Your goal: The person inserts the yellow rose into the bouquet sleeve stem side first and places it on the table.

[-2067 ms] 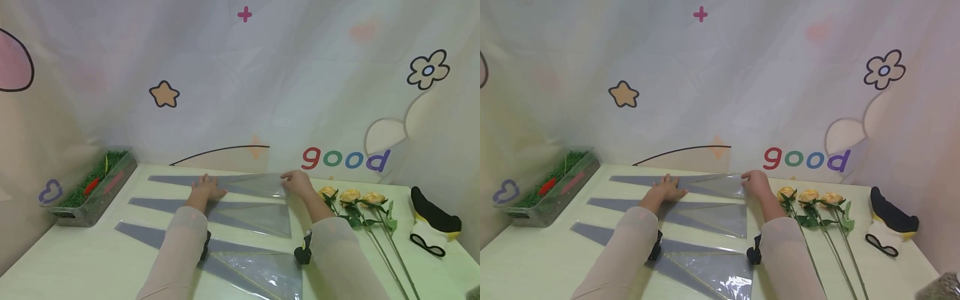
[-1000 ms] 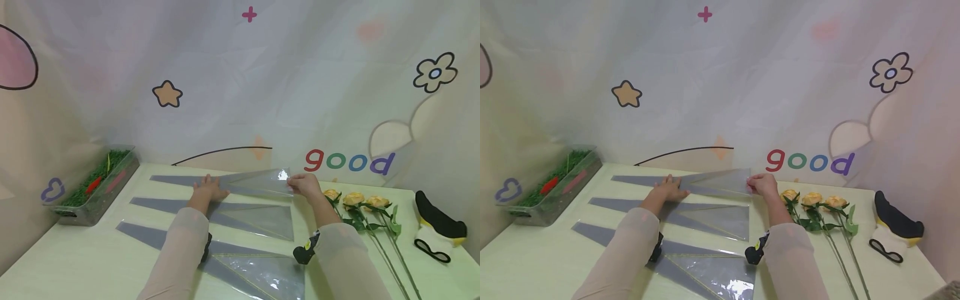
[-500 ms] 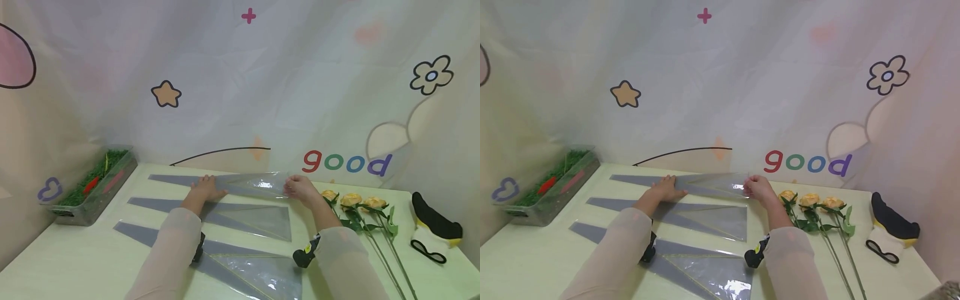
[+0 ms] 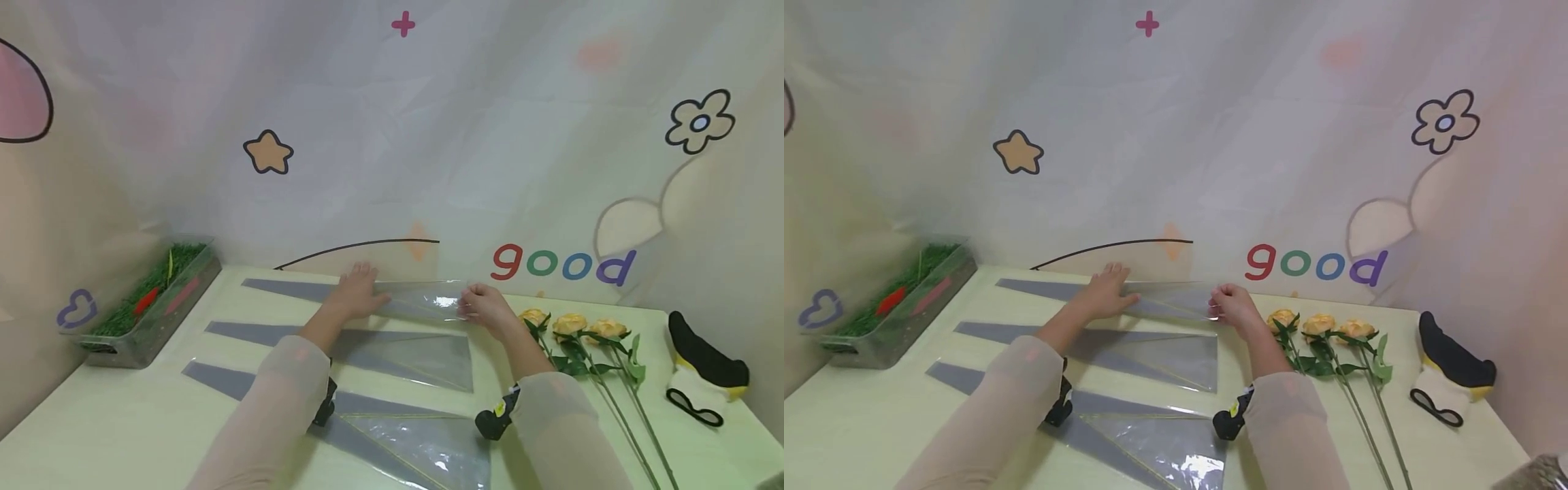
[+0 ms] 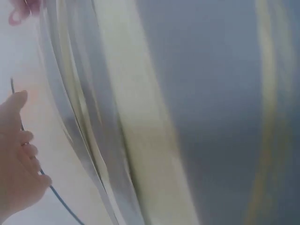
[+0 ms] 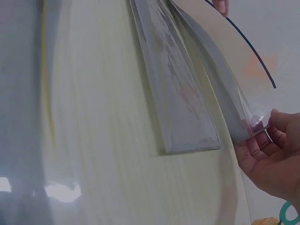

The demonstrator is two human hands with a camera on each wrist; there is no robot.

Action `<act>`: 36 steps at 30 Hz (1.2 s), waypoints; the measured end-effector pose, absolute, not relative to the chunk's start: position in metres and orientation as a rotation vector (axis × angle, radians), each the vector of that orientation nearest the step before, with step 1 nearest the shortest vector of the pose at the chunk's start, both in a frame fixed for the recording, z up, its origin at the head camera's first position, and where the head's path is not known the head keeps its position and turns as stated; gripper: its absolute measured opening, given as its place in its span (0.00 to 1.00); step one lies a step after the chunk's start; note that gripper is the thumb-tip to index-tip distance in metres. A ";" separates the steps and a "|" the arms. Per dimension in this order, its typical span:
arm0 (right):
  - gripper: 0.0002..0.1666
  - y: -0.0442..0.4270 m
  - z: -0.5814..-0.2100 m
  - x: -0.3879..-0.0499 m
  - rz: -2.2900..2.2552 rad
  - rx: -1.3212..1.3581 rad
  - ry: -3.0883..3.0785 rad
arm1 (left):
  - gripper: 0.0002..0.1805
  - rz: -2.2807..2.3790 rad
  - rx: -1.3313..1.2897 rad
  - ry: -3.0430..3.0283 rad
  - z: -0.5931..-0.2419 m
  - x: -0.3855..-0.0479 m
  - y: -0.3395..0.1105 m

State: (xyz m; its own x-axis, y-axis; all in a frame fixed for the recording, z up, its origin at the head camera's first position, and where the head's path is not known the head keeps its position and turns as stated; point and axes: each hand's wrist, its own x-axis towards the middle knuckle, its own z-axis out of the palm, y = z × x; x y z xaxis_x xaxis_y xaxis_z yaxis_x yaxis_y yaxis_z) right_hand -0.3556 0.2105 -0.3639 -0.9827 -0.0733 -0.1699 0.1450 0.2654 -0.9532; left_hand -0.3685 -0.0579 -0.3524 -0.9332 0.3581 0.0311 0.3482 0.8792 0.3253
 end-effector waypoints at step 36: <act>0.09 0.197 -0.363 -0.337 -1.890 0.028 2.411 | 0.26 0.743 0.900 2.902 -0.346 -0.362 0.034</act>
